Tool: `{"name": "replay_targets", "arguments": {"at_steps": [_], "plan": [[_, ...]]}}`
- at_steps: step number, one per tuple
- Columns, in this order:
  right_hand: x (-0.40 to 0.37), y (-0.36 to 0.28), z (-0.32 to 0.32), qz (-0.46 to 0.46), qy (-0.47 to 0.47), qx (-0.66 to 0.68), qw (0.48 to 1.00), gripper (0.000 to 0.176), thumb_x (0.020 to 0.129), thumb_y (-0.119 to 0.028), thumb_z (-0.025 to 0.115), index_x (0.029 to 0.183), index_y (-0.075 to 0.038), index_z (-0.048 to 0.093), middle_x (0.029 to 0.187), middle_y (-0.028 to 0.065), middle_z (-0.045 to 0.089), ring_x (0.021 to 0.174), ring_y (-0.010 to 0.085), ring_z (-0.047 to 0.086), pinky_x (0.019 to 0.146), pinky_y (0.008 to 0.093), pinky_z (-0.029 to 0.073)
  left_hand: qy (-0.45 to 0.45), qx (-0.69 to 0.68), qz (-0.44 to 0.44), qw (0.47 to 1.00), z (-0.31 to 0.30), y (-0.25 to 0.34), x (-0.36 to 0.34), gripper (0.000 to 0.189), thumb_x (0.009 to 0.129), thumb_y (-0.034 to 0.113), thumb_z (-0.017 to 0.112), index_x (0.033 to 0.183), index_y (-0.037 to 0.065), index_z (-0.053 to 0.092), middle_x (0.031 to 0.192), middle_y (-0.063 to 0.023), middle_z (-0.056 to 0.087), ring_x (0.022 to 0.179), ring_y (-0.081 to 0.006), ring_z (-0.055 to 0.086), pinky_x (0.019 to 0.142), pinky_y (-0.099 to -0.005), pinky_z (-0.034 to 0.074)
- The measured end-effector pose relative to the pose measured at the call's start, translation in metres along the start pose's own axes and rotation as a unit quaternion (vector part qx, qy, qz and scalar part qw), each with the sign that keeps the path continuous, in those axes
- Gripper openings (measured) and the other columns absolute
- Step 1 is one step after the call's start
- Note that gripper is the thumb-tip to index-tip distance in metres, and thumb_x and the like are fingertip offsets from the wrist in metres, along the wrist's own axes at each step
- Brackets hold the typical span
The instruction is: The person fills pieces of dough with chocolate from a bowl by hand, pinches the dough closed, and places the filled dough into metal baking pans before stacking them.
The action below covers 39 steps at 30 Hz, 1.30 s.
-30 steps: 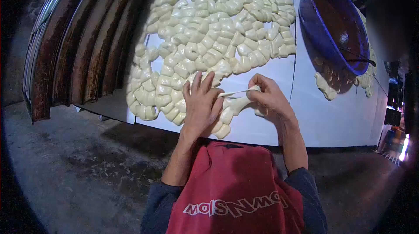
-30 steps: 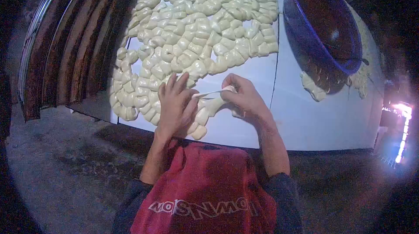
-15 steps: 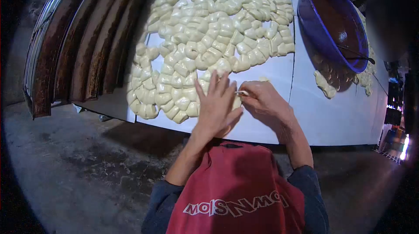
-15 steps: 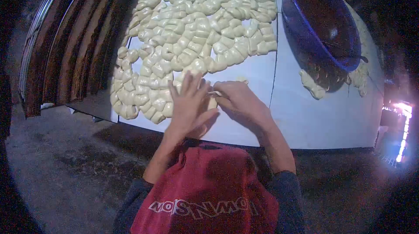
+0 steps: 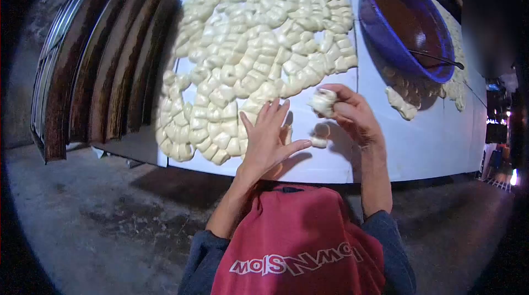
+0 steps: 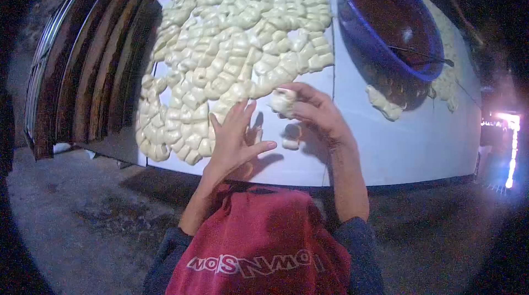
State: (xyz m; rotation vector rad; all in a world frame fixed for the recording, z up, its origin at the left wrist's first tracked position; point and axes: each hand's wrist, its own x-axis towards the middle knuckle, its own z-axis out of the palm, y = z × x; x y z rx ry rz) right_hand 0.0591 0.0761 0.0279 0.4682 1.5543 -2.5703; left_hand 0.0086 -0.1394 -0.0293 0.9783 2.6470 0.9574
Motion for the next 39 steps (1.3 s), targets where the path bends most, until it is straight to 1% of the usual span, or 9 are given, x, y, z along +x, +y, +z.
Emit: {"name": "replay_targets", "arguments": {"at_steps": [4, 7, 15, 19, 23, 29, 33, 35, 39], "plan": [[0.000, 0.015, 0.007, 0.025, 0.030, 0.049, 0.998, 0.039, 0.087, -0.004, 0.065, 0.125, 0.001, 0.057, 0.106, 0.0092, 0.066, 0.093, 0.0143, 0.065, 0.080, 0.0269, 0.054, 0.029, -0.208, 0.010, 0.978, -0.017, 0.030, 0.034, 0.073, 0.072, 0.040, 0.084, 0.127, -0.001, 0.059, 0.119, -0.0153, 0.067, 0.112, -0.0283, 0.062, 0.106, -0.0508, 0.035], [-0.004, 0.018, 0.004, 0.010, 0.092, 0.010, 0.996, 0.021, 0.088, 0.000, 0.061, 0.109, 0.000, 0.061, 0.095, 0.0078, 0.068, 0.078, 0.0126, 0.067, 0.064, 0.0241, 0.055, -0.060, -0.345, -0.122, 0.929, -0.022, 0.048, 0.048, 0.031, 0.087, 0.019, 0.074, 0.112, 0.001, 0.070, 0.107, -0.0133, 0.072, 0.092, -0.0140, 0.069, 0.075, -0.0264, 0.053], [-0.018, 0.021, -0.048, -0.149, 0.195, -0.260, 0.934, 0.026, 0.085, -0.012, 0.073, 0.106, -0.003, 0.061, 0.101, 0.0036, 0.065, 0.095, 0.0117, 0.062, 0.082, 0.0281, 0.050, 0.012, -0.396, 0.067, 0.916, 0.039, 0.072, 0.071, 0.074, 0.094, 0.019, 0.063, 0.153, -0.002, 0.022, 0.147, -0.0267, 0.042, 0.131, -0.0334, 0.049, 0.104, -0.0359, 0.043], [-0.028, -0.005, -0.037, -0.194, 0.138, 0.092, 0.967, 0.028, 0.088, -0.011, 0.072, 0.110, -0.001, 0.057, 0.097, 0.0041, 0.064, 0.087, 0.0133, 0.065, 0.077, 0.0254, 0.053, 0.072, -0.437, 0.178, 0.878, 0.065, 0.115, 0.099, 0.077, 0.096, 0.051, 0.055, 0.146, -0.005, 0.036, 0.129, -0.0242, 0.059, 0.119, -0.0312, 0.058, 0.101, -0.0410, 0.046], [-0.028, -0.032, -0.058, -0.206, 0.077, 0.244, 0.945, 0.021, 0.094, -0.013, 0.066, 0.110, -0.003, 0.057, 0.095, 0.0037, 0.063, 0.084, 0.0109, 0.064, 0.074, 0.0245, 0.053, 0.109, -0.590, 0.182, 0.779, 0.098, 0.155, 0.123, 0.084, 0.085, 0.015, 0.077, 0.149, -0.005, 0.028, 0.134, -0.0259, 0.056, 0.120, -0.0279, 0.059, 0.101, -0.0360, 0.046], [0.002, -0.121, -0.136, -0.265, 0.258, -0.064, 0.927, 0.017, 0.096, -0.023, 0.062, 0.102, -0.007, 0.059, 0.088, 0.0000, 0.063, 0.076, 0.0068, 0.060, 0.063, 0.0226, 0.047, -0.138, -0.595, -0.013, 0.792, 0.104, 0.152, 0.127, 0.084, 0.092, 0.005, 0.065, 0.155, 0.006, 0.010, 0.142, -0.0197, 0.045, 0.113, -0.0180, 0.059, 0.095, -0.0305, 0.050], [0.040, -0.168, -0.204, -0.086, 0.237, -0.360, 0.898, 0.023, 0.096, -0.024, 0.058, 0.102, -0.002, 0.060, 0.080, 0.0070, 0.065, 0.074, 0.0129, 0.064, 0.066, 0.0273, 0.048, -0.183, -0.511, -0.063, 0.837, 0.075, 0.128, 0.130, 0.052, 0.095, 0.004, 0.061, 0.143, -0.001, 0.041, 0.129, -0.0181, 0.058, 0.110, -0.0188, 0.061, 0.094, -0.0306, 0.050], [0.052, -0.178, -0.203, -0.029, 0.228, -0.634, 0.738, 0.028, 0.090, -0.024, 0.056, 0.105, -0.002, 0.064, 0.099, 0.0202, 0.070, 0.097, 0.0367, 0.068, 0.084, 0.0453, 0.051, -0.153, -0.498, -0.055, 0.852, 0.077, 0.111, 0.131, 0.041, 0.096, 0.010, 0.061, 0.134, -0.002, 0.051, 0.123, -0.0156, 0.062, 0.108, -0.0179, 0.062, 0.091, -0.0304, 0.051], [0.077, -0.153, -0.234, 0.055, 0.080, -0.729, 0.677, 0.032, 0.087, -0.027, 0.058, 0.105, -0.002, 0.067, 0.102, 0.0206, 0.069, 0.102, 0.0362, 0.066, 0.087, 0.0463, 0.050, -0.158, -0.461, -0.071, 0.870, 0.066, 0.105, 0.126, 0.037, 0.096, 0.013, 0.062, 0.129, -0.003, 0.056, 0.119, -0.0147, 0.065, 0.105, -0.0176, 0.063, 0.090, -0.0302, 0.051]]}}
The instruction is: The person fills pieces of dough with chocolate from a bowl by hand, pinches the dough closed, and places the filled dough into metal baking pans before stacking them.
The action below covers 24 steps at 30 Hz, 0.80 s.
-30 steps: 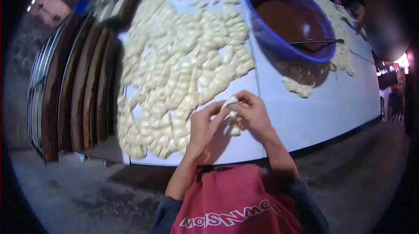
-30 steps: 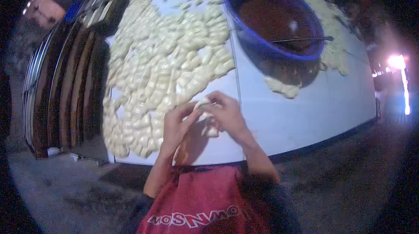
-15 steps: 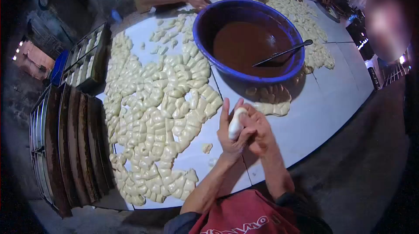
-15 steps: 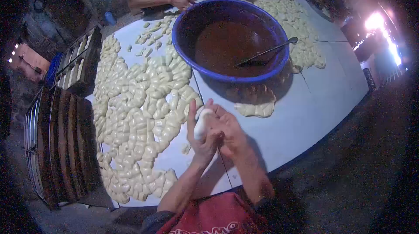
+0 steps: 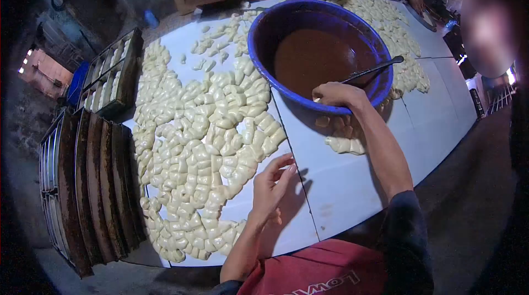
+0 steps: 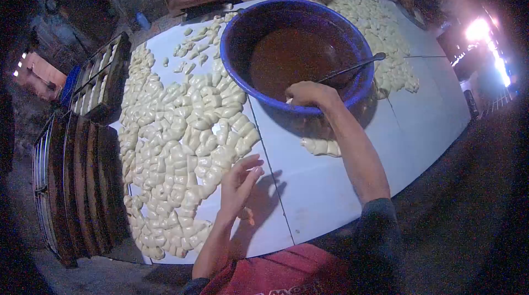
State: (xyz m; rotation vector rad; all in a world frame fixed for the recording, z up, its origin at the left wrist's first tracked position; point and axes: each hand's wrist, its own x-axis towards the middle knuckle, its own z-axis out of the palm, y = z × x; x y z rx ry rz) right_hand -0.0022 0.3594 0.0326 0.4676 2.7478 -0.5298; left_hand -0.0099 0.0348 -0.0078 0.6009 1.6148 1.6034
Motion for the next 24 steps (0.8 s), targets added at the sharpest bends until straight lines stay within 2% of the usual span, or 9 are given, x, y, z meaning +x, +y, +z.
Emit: {"name": "replay_targets", "arguments": {"at_steps": [5, 8, 9, 12, 13, 14, 18, 20, 24], "plan": [[-0.008, -0.005, -0.017, 0.030, 0.010, 0.212, 0.977, 0.037, 0.085, -0.031, 0.062, 0.108, -0.003, 0.068, 0.099, 0.0164, 0.070, 0.091, 0.0317, 0.067, 0.081, 0.0414, 0.051, -0.018, 0.017, -0.030, 0.999, 0.000, 0.002, -0.005, 0.037, 0.097, 0.018, 0.062, 0.127, -0.003, 0.058, 0.116, -0.0126, 0.067, 0.099, -0.0148, 0.064, 0.088, -0.0282, 0.050], [0.000, -0.001, -0.011, 0.080, 0.072, 0.216, 0.970, 0.038, 0.085, -0.032, 0.062, 0.109, -0.003, 0.068, 0.103, 0.0171, 0.070, 0.096, 0.0328, 0.067, 0.083, 0.0429, 0.050, -0.041, 0.028, -0.024, 0.998, 0.007, 0.005, 0.001, 0.037, 0.097, 0.019, 0.062, 0.127, -0.002, 0.059, 0.115, -0.0119, 0.068, 0.098, -0.0150, 0.065, 0.088, -0.0288, 0.050], [0.005, 0.001, -0.005, 0.078, 0.098, 0.125, 0.984, 0.032, 0.084, -0.029, 0.064, 0.100, -0.001, 0.067, 0.094, 0.0139, 0.071, 0.090, 0.0250, 0.067, 0.078, 0.0375, 0.050, -0.046, 0.029, -0.006, 0.999, 0.011, 0.008, 0.001, 0.036, 0.097, 0.019, 0.062, 0.126, -0.002, 0.060, 0.113, -0.0118, 0.068, 0.097, -0.0154, 0.065, 0.087, -0.0287, 0.051], [0.013, -0.006, 0.009, 0.031, -0.001, 0.058, 0.998, 0.038, 0.084, -0.031, 0.062, 0.110, -0.004, 0.068, 0.109, 0.0196, 0.070, 0.104, 0.0352, 0.066, 0.087, 0.0457, 0.050, -0.071, 0.054, 0.007, 0.996, 0.016, 0.010, 0.002, 0.036, 0.096, 0.019, 0.063, 0.125, -0.001, 0.061, 0.112, -0.0123, 0.069, 0.099, -0.0165, 0.066, 0.088, -0.0296, 0.051], [0.019, -0.009, 0.009, -0.011, -0.001, 0.045, 0.999, 0.034, 0.085, -0.027, 0.062, 0.108, -0.002, 0.069, 0.100, 0.0171, 0.072, 0.094, 0.0313, 0.069, 0.081, 0.0419, 0.052, -0.075, 0.076, 0.002, 0.994, 0.016, 0.014, 0.000, 0.035, 0.097, 0.019, 0.062, 0.125, -0.001, 0.061, 0.112, -0.0131, 0.069, 0.102, -0.0171, 0.066, 0.089, -0.0308, 0.052], [0.021, -0.008, 0.006, -0.007, 0.017, 0.164, 0.986, 0.032, 0.085, -0.026, 0.062, 0.106, -0.002, 0.069, 0.096, 0.0151, 0.072, 0.090, 0.0287, 0.069, 0.078, 0.0404, 0.052, -0.078, 0.086, 0.003, 0.993, 0.015, 0.014, -0.001, 0.035, 0.096, 0.019, 0.063, 0.125, -0.001, 0.061, 0.112, -0.0133, 0.069, 0.103, -0.0173, 0.066, 0.089, -0.0312, 0.052], [-0.010, -0.026, -0.016, -0.010, 0.033, 0.563, 0.826, 0.023, 0.094, -0.027, 0.063, 0.095, -0.004, 0.062, 0.081, 0.0017, 0.065, 0.069, 0.0106, 0.063, 0.059, 0.0254, 0.051, -0.067, 0.074, 0.009, 0.995, 0.007, 0.007, -0.004, 0.034, 0.096, 0.020, 0.064, 0.123, -0.001, 0.062, 0.113, -0.0113, 0.068, 0.103, -0.0177, 0.066, 0.089, -0.0314, 0.052], [-0.028, -0.043, -0.018, -0.070, 0.089, 0.668, 0.736, 0.019, 0.095, -0.025, 0.064, 0.099, -0.007, 0.058, 0.080, -0.0001, 0.063, 0.068, 0.0073, 0.063, 0.058, 0.0203, 0.051, -0.060, 0.049, -0.011, 0.997, 0.006, 0.014, 0.000, 0.034, 0.096, 0.020, 0.064, 0.122, -0.001, 0.062, 0.113, -0.0097, 0.068, 0.102, -0.0170, 0.065, 0.090, -0.0312, 0.052], [-0.058, -0.085, 0.008, -0.080, 0.123, 0.746, 0.650, 0.016, 0.095, -0.021, 0.065, 0.103, -0.009, 0.058, 0.085, -0.0014, 0.063, 0.071, 0.0068, 0.064, 0.061, 0.0193, 0.052, -0.041, -0.140, 0.012, 0.989, 0.020, 0.032, 0.015, 0.039, 0.100, 0.028, 0.057, 0.128, 0.001, 0.057, 0.123, -0.0113, 0.062, 0.107, -0.0184, 0.062, 0.092, -0.0343, 0.051]]}}
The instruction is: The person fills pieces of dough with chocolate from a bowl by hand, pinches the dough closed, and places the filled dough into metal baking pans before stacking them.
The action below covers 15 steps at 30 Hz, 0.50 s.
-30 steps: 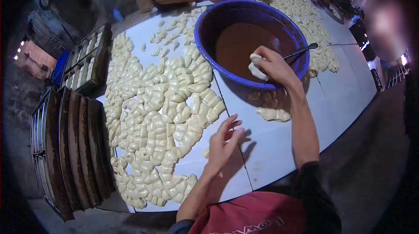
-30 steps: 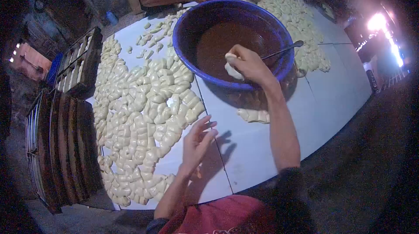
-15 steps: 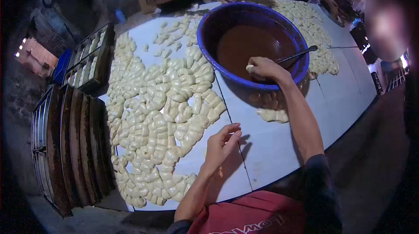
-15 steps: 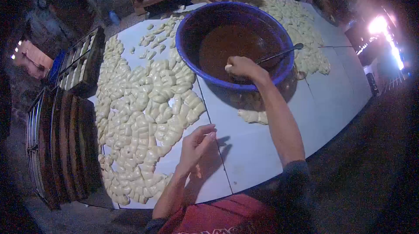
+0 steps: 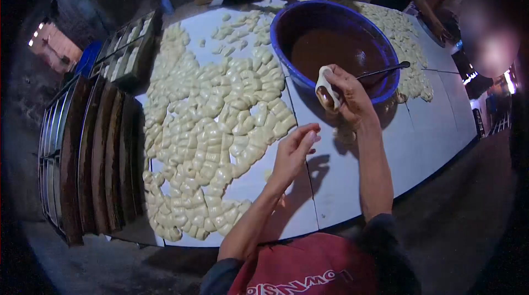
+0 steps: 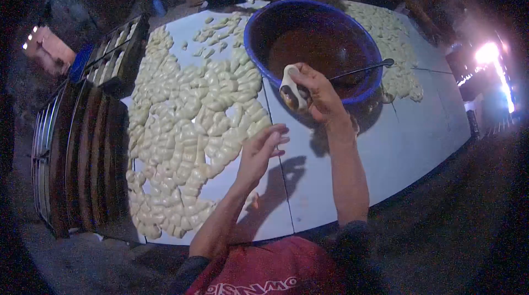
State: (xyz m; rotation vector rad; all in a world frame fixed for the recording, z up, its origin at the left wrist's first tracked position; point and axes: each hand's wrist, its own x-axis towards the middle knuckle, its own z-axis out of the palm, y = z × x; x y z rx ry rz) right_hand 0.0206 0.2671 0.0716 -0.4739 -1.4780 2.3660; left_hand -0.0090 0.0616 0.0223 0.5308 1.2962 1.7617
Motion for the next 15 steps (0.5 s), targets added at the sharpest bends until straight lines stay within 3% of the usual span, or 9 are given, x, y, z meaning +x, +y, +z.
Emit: {"name": "replay_targets", "arguments": {"at_steps": [3, 6, 8, 10, 11, 12, 14, 15], "plan": [[-0.025, 0.044, 0.015, -0.003, 0.023, 0.009, 1.000, 0.014, 0.096, -0.019, 0.062, 0.106, -0.010, 0.057, 0.088, -0.0035, 0.061, 0.072, 0.0043, 0.059, 0.063, 0.0166, 0.047, 0.028, -0.222, -0.014, 0.975, 0.006, -0.008, 0.006, 0.040, 0.100, 0.031, 0.055, 0.128, 0.002, 0.056, 0.124, -0.0127, 0.060, 0.107, -0.0208, 0.062, 0.093, -0.0365, 0.052], [-0.058, 0.059, 0.025, 0.024, 0.024, 0.054, 0.998, 0.017, 0.094, -0.017, 0.059, 0.109, -0.009, 0.056, 0.092, -0.0042, 0.059, 0.078, 0.0027, 0.055, 0.071, 0.0189, 0.046, 0.039, -0.235, 0.008, 0.971, -0.009, -0.021, -0.005, 0.037, 0.102, 0.035, 0.052, 0.121, 0.004, 0.062, 0.111, -0.0046, 0.068, 0.101, -0.0129, 0.064, 0.091, -0.0336, 0.052], [-0.075, 0.075, 0.024, -0.029, -0.001, -0.014, 0.999, 0.023, 0.092, -0.016, 0.060, 0.113, -0.009, 0.056, 0.099, -0.0008, 0.060, 0.090, 0.0067, 0.057, 0.079, 0.0219, 0.046, 0.077, -0.223, -0.005, 0.972, -0.030, -0.031, -0.009, 0.031, 0.099, 0.027, 0.060, 0.115, 0.001, 0.065, 0.103, -0.0064, 0.069, 0.092, -0.0127, 0.067, 0.085, -0.0304, 0.055], [-0.088, 0.095, 0.037, -0.078, 0.019, -0.147, 0.986, 0.047, 0.082, -0.002, 0.068, 0.126, -0.006, 0.052, 0.121, 0.0071, 0.055, 0.112, 0.0177, 0.055, 0.096, 0.0313, 0.047, 0.145, -0.201, -0.039, 0.968, -0.042, -0.030, -0.017, 0.027, 0.096, 0.022, 0.064, 0.113, 0.001, 0.066, 0.099, -0.0074, 0.070, 0.087, -0.0127, 0.067, 0.081, -0.0272, 0.056], [-0.095, 0.100, 0.044, -0.132, 0.038, -0.258, 0.956, 0.052, 0.080, 0.000, 0.070, 0.128, -0.007, 0.052, 0.125, 0.0092, 0.054, 0.115, 0.0198, 0.055, 0.096, 0.0330, 0.048, 0.157, -0.158, -0.039, 0.974, -0.045, -0.028, -0.021, 0.038, 0.094, 0.017, 0.066, 0.123, -0.007, 0.059, 0.107, -0.0146, 0.068, 0.093, -0.0190, 0.068, 0.084, -0.0307, 0.056], [-0.100, 0.100, 0.058, -0.182, 0.055, -0.365, 0.912, 0.057, 0.078, 0.001, 0.072, 0.130, -0.007, 0.052, 0.129, 0.0113, 0.052, 0.118, 0.0220, 0.055, 0.097, 0.0346, 0.050, 0.146, -0.141, -0.029, 0.979, -0.045, -0.027, -0.024, 0.039, 0.094, 0.017, 0.066, 0.124, -0.008, 0.059, 0.107, -0.0144, 0.068, 0.093, -0.0186, 0.068, 0.085, -0.0307, 0.056], [-0.108, 0.115, 0.068, -0.213, 0.085, -0.433, 0.872, 0.053, 0.078, 0.000, 0.071, 0.128, -0.009, 0.057, 0.134, 0.0148, 0.049, 0.119, 0.0260, 0.056, 0.092, 0.0358, 0.054, 0.124, -0.108, -0.009, 0.986, -0.044, -0.023, -0.030, 0.040, 0.094, 0.016, 0.066, 0.126, -0.008, 0.058, 0.108, -0.0140, 0.068, 0.095, -0.0179, 0.067, 0.086, -0.0307, 0.055], [-0.106, 0.127, 0.069, -0.238, 0.116, -0.429, 0.864, 0.039, 0.080, 0.003, 0.069, 0.117, -0.007, 0.064, 0.126, 0.0142, 0.055, 0.108, 0.0248, 0.062, 0.083, 0.0332, 0.056, 0.121, -0.098, 0.010, 0.988, -0.042, -0.020, -0.033, 0.041, 0.093, 0.016, 0.067, 0.127, -0.007, 0.059, 0.111, -0.0122, 0.068, 0.096, -0.0158, 0.066, 0.085, -0.0289, 0.054]]}}
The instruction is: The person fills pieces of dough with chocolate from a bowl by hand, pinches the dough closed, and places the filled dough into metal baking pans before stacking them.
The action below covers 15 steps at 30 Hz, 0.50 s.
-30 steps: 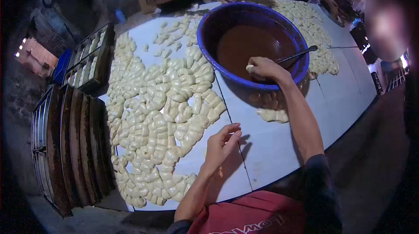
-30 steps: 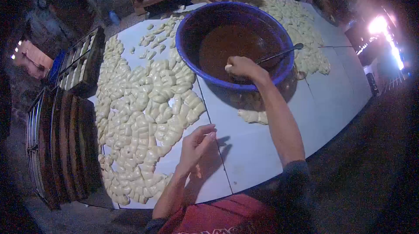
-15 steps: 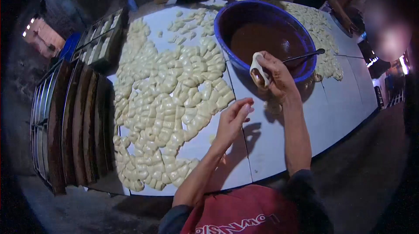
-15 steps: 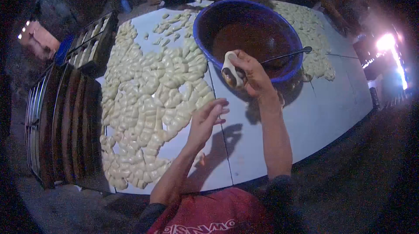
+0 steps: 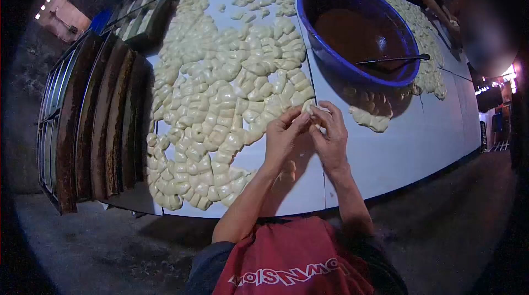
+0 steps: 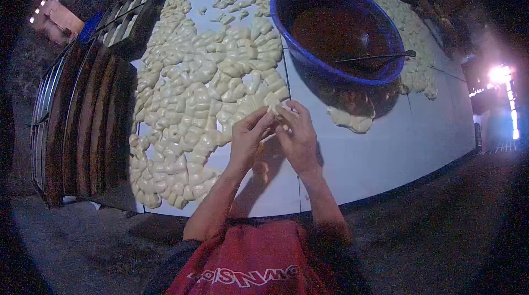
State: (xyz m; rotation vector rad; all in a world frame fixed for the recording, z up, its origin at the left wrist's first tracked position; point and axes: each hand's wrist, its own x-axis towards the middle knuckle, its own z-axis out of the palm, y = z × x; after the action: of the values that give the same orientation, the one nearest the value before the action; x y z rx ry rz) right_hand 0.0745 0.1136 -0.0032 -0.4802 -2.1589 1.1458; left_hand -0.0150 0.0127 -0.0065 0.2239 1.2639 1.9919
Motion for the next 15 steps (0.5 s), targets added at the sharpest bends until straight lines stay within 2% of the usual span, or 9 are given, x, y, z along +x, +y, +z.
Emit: {"name": "replay_targets", "arguments": {"at_steps": [3, 4, 7, 8, 9, 11, 13, 15], "plan": [[-0.006, 0.007, 0.009, -0.037, 0.030, -0.058, 0.997, 0.034, 0.081, 0.005, 0.066, 0.113, -0.006, 0.067, 0.109, 0.0131, 0.063, 0.095, 0.0232, 0.066, 0.077, 0.0337, 0.055, 0.005, 0.066, 0.080, 0.995, 0.003, -0.001, -0.004, 0.040, 0.094, 0.018, 0.068, 0.126, -0.004, 0.061, 0.111, -0.0103, 0.068, 0.097, -0.0143, 0.065, 0.084, -0.0269, 0.053], [-0.003, 0.005, 0.014, -0.037, 0.049, -0.036, 0.997, 0.027, 0.085, 0.001, 0.065, 0.112, -0.003, 0.067, 0.098, 0.0093, 0.067, 0.087, 0.0173, 0.066, 0.073, 0.0307, 0.053, 0.019, 0.054, 0.080, 0.995, 0.004, -0.004, -0.003, 0.039, 0.093, 0.022, 0.069, 0.123, -0.002, 0.064, 0.106, -0.0076, 0.069, 0.091, -0.0116, 0.064, 0.080, -0.0239, 0.053], [-0.006, 0.002, 0.014, 0.148, 0.002, 0.136, 0.980, 0.024, 0.090, -0.005, 0.064, 0.113, 0.000, 0.066, 0.102, 0.0064, 0.068, 0.087, 0.0126, 0.063, 0.073, 0.0267, 0.051, 0.011, 0.121, -0.004, 0.993, -0.005, 0.010, 0.001, 0.038, 0.092, 0.025, 0.071, 0.120, -0.001, 0.067, 0.099, -0.0052, 0.070, 0.084, -0.0094, 0.064, 0.074, -0.0234, 0.054], [-0.006, -0.004, 0.009, 0.190, -0.017, 0.155, 0.969, 0.022, 0.093, -0.009, 0.063, 0.112, 0.003, 0.066, 0.109, 0.0054, 0.067, 0.092, 0.0105, 0.060, 0.075, 0.0248, 0.048, 0.000, 0.106, -0.011, 0.994, -0.006, 0.017, 0.002, 0.038, 0.091, 0.029, 0.071, 0.116, 0.000, 0.068, 0.093, -0.0030, 0.069, 0.079, -0.0079, 0.063, 0.067, -0.0237, 0.054], [-0.006, -0.013, 0.003, 0.160, -0.041, 0.163, 0.973, 0.022, 0.093, -0.009, 0.063, 0.112, 0.002, 0.067, 0.110, 0.0060, 0.067, 0.093, 0.0114, 0.060, 0.076, 0.0251, 0.049, -0.016, 0.094, -0.054, 0.994, -0.011, 0.024, 0.005, 0.038, 0.092, 0.031, 0.070, 0.115, 0.000, 0.068, 0.093, -0.0038, 0.069, 0.080, -0.0095, 0.064, 0.067, -0.0247, 0.054], [-0.009, -0.023, -0.008, 0.098, -0.088, 0.180, 0.975, 0.022, 0.092, -0.009, 0.063, 0.112, 0.001, 0.068, 0.112, 0.0072, 0.066, 0.097, 0.0132, 0.060, 0.079, 0.0256, 0.049, -0.055, 0.093, -0.068, 0.992, -0.025, 0.025, 0.014, 0.039, 0.092, 0.030, 0.070, 0.116, 0.000, 0.067, 0.096, -0.0057, 0.070, 0.083, -0.0114, 0.066, 0.069, -0.0256, 0.056], [-0.010, -0.015, -0.011, 0.060, -0.098, 0.151, 0.982, 0.024, 0.090, -0.007, 0.066, 0.113, -0.004, 0.070, 0.119, 0.0088, 0.061, 0.101, 0.0157, 0.059, 0.080, 0.0273, 0.048, -0.061, 0.088, -0.058, 0.993, -0.017, 0.034, 0.005, 0.038, 0.092, 0.027, 0.070, 0.118, 0.001, 0.066, 0.098, -0.0072, 0.071, 0.085, -0.0126, 0.067, 0.071, -0.0265, 0.057], [-0.010, 0.007, -0.005, 0.009, -0.056, 0.167, 0.984, 0.026, 0.088, -0.005, 0.068, 0.114, -0.007, 0.070, 0.121, 0.0100, 0.059, 0.101, 0.0166, 0.059, 0.080, 0.0284, 0.049, -0.074, 0.094, -0.039, 0.992, -0.010, 0.034, -0.004, 0.036, 0.091, 0.024, 0.071, 0.119, 0.000, 0.066, 0.099, -0.0083, 0.071, 0.087, -0.0134, 0.068, 0.072, -0.0273, 0.057]]}}
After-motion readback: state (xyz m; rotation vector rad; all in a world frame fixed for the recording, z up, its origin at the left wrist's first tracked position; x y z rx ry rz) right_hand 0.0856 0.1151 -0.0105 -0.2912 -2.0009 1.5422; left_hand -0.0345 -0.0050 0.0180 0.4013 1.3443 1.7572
